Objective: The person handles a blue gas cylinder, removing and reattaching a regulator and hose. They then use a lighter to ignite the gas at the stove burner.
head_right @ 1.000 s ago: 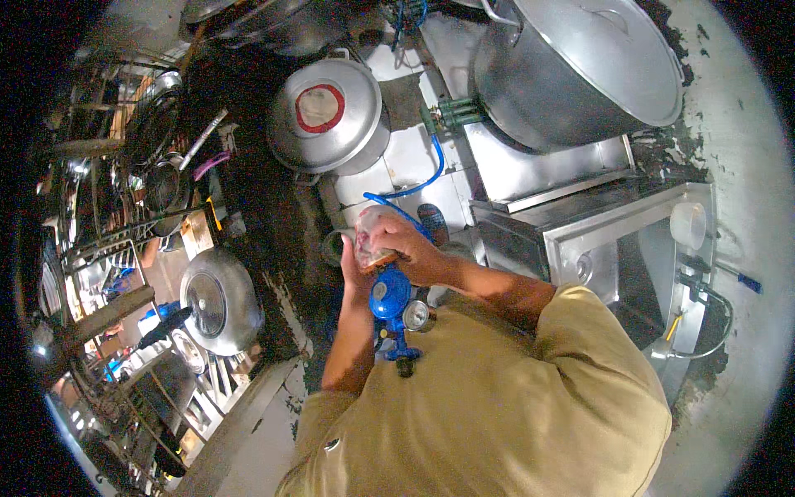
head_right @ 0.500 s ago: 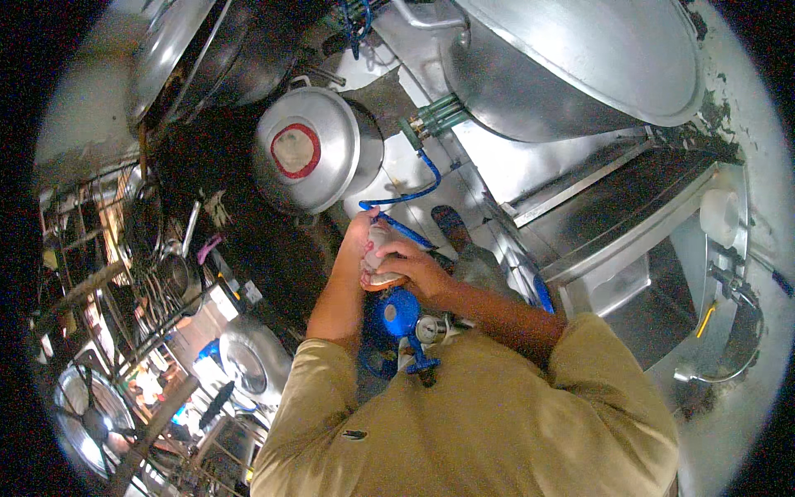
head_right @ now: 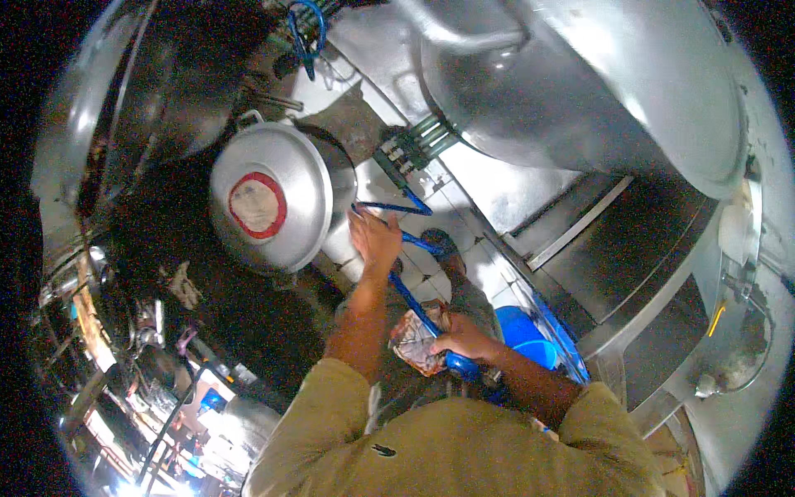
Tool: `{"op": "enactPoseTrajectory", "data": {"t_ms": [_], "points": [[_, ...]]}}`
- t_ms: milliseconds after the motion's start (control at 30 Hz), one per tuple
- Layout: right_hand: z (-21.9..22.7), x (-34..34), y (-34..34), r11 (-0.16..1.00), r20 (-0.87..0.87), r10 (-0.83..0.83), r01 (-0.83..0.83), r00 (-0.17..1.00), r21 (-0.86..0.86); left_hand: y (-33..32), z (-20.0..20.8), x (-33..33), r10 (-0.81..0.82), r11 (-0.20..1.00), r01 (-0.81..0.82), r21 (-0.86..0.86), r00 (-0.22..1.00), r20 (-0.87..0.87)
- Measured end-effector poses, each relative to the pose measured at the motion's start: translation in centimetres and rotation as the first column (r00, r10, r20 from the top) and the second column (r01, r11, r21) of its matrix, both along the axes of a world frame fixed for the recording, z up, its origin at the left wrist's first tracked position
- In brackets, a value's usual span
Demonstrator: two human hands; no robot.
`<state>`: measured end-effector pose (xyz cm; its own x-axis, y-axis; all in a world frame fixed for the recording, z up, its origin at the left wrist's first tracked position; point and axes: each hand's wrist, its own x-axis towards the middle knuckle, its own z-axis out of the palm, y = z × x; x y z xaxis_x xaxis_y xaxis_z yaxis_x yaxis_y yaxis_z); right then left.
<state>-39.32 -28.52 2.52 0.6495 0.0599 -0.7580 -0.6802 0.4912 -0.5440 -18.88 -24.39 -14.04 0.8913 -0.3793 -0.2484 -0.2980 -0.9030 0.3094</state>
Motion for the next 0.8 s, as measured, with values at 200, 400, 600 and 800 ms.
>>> {"op": "enactPoseTrajectory", "data": {"t_ms": [200, 400, 600, 800], "points": [[-2.8, 0.2, 3.1, 0.999, -0.069, 0.012, -0.015, 0.998, -0.053, -5.7, -10.0, 6.5, 0.258, 0.634, -0.634, -0.443, 0.714, -0.651], [-2.2, 1.3, 4.3, 1.0, -0.157, -0.019, 0.019, 0.987, -0.006, -7.4, -11.6, 6.7, 0.149, 0.586, -0.635, -0.504, 0.696, -0.703], [-1.3, 2.8, 4.5, 0.994, -0.131, -0.109, 0.105, 0.985, -0.039, -6.9, -12.2, 6.5, 0.122, 0.568, -0.638, -0.52, 0.69, -0.714], [-2.1, 3.1, 4.8, 0.993, -0.076, -0.106, 0.102, 0.991, -0.06, -5.6, -13.1, 8.0, 0.048, 0.649, -0.632, -0.424, 0.59, -0.806]]}}
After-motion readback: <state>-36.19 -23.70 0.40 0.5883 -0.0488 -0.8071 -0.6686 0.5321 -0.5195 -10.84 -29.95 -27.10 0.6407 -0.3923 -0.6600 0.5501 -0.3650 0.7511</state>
